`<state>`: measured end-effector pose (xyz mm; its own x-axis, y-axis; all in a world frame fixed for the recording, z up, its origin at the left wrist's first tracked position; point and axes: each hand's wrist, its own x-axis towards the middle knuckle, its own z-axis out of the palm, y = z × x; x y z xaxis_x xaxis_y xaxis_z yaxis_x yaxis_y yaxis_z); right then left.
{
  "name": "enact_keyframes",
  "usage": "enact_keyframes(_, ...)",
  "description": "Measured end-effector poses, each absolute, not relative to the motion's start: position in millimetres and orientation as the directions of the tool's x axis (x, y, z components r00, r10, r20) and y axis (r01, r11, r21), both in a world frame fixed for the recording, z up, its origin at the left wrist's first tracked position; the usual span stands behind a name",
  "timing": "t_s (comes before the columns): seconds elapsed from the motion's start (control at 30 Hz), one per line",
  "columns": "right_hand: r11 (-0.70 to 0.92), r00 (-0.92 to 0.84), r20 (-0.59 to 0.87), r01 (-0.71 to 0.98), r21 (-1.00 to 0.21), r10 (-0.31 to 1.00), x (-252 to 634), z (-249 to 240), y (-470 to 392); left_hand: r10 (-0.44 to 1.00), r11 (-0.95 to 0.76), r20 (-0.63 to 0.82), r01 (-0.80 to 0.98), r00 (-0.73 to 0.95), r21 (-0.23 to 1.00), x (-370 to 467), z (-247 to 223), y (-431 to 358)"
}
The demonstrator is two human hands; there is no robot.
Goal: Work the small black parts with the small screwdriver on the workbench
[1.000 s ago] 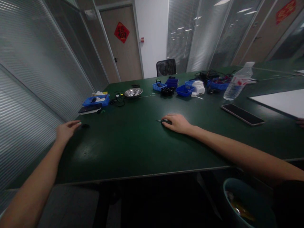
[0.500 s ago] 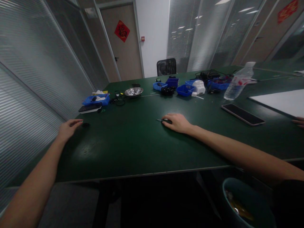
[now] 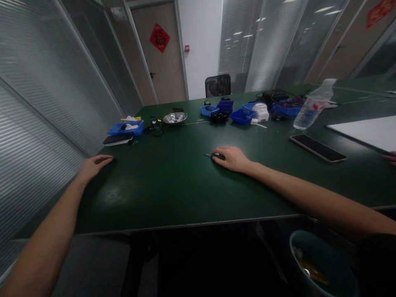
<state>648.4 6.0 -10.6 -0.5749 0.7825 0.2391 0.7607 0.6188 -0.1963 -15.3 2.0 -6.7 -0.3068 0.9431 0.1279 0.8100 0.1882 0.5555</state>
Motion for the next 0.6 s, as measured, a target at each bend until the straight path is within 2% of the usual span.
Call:
enact_keyframes(0.2,0.625,-0.581,0.241,0.757,-0.191,0.778,649,-9,5,0.872,0.338,0.146,0.789,-0.468,0.513,-25,-8,2)
enact_keyframes(0.33,0.627,-0.582,0.242,0.751,-0.207,0.776,649,-10,6,0.832,0.379,0.176,0.771,-0.526,0.511,-37,-12,0)
enact_keyframes(0.53,0.625,-0.58,0.241,0.753,-0.205,0.778,649,-10,7,0.809,0.384,0.126,0.678,-0.574,0.626,-51,-19,5)
enact_keyframes(0.6,0.625,-0.582,0.234,0.75,-0.216,0.779,649,-10,6,0.817,0.37,0.127,0.681,-0.562,0.631,-56,-23,8)
